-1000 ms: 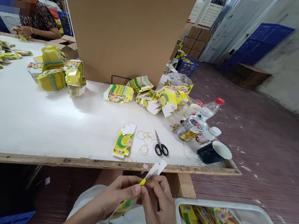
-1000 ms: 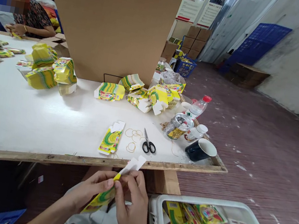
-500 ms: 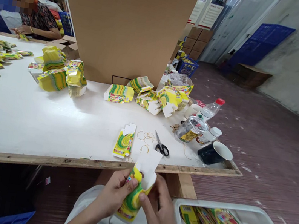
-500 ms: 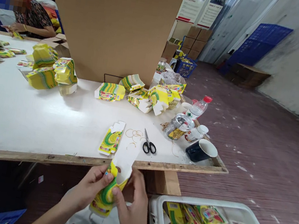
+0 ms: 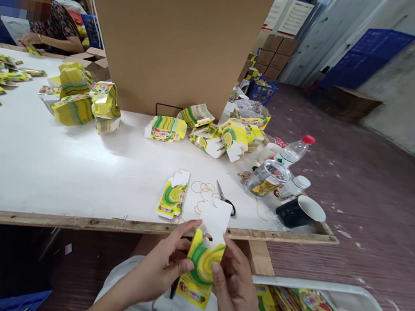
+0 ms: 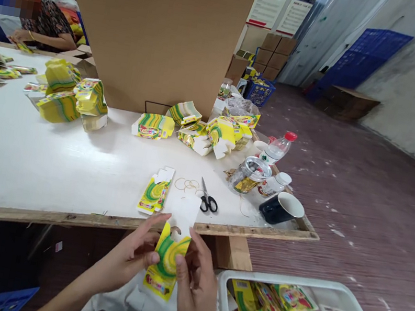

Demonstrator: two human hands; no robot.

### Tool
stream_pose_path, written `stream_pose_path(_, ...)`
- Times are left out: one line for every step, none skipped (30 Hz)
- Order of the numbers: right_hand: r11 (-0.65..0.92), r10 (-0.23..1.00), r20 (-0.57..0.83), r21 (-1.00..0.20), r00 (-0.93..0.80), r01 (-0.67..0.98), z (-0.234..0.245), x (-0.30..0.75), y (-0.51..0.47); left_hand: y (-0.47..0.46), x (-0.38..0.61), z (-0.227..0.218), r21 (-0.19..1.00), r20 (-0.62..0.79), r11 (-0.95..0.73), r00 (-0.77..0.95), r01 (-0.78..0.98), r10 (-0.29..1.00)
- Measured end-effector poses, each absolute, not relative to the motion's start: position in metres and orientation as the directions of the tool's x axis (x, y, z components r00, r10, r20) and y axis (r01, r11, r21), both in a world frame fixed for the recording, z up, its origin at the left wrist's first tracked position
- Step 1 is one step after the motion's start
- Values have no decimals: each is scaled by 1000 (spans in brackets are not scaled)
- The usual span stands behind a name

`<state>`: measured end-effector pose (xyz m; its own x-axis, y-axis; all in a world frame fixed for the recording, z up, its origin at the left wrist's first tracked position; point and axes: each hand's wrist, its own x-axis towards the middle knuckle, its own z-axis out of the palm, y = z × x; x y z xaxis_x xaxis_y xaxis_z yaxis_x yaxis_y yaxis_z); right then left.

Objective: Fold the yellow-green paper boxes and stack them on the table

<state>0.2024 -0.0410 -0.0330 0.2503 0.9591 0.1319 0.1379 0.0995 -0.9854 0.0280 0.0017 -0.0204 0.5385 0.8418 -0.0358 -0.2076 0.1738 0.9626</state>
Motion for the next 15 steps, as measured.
stream_pose_path(84, 968, 112, -988, 224, 131, -30, 205, -41, 3, 26, -21, 950, -44, 211, 573, -229, 819)
stream_pose_path(65, 978, 89, -990, 189, 128, -28, 207, -42, 3, 25, -22, 934, -55, 255, 606, -250, 794)
stream_pose_path(54, 985, 74, -989, 154, 136, -25, 209, -42, 3, 24, -24, 914, -64, 302, 637, -272, 768)
stream_pose_path(49, 990, 69, -986, 120, 157, -21, 211, -41, 3, 24, -26, 891, -71, 346, 663, -294, 745)
stream_pose_path(57, 993, 75, -980, 88, 191, -19, 212, -41, 2, 24, -28, 871, -73, 380, 683, -311, 727)
stream_pose_path(75, 993, 93, -970, 69, 230, -17, 213, -40, 1, 25, -29, 858, -76, 400, 692, -321, 718)
stream_pose_path(99, 991, 120, -959, 64, 267, -15, 213, -39, 0, 26, -30, 856, -79, 402, 686, -325, 724)
stream_pose_path(124, 985, 152, -947, 76, 298, -15, 212, -37, 0, 27, -31, 861, -87, 393, 667, -323, 740)
stream_pose_path(149, 977, 191, -933, 98, 327, -15, 212, -36, -1, 27, -31, 872, -96, 376, 643, -313, 760)
stream_pose_path(172, 964, 232, -918, 133, 356, -16, 212, -35, 0, 28, -31, 888, -100, 353, 622, -297, 776)
stream_pose_path(192, 946, 274, -902, 170, 387, -18, 212, -34, 0, 28, -30, 903, -97, 328, 613, -277, 784)
stream_pose_path(201, 931, 304, -887, 200, 416, -20, 213, -33, 1, 28, -30, 916, -86, 304, 614, -260, 784)
stream_pose_path(210, 921, 329, -872, 210, 442, -21, 215, -32, 2, 28, -29, 928, -68, 277, 621, -247, 781)
stream_pose_path(224, 918, 346, -857, 195, 464, -22, 216, -32, 3, 28, -30, 942, -49, 243, 620, -232, 783)
stream_pose_path(239, 921, 354, -844, 163, 480, -22, 218, -31, 4, 28, -30, 957, -31, 197, 602, -213, 798)
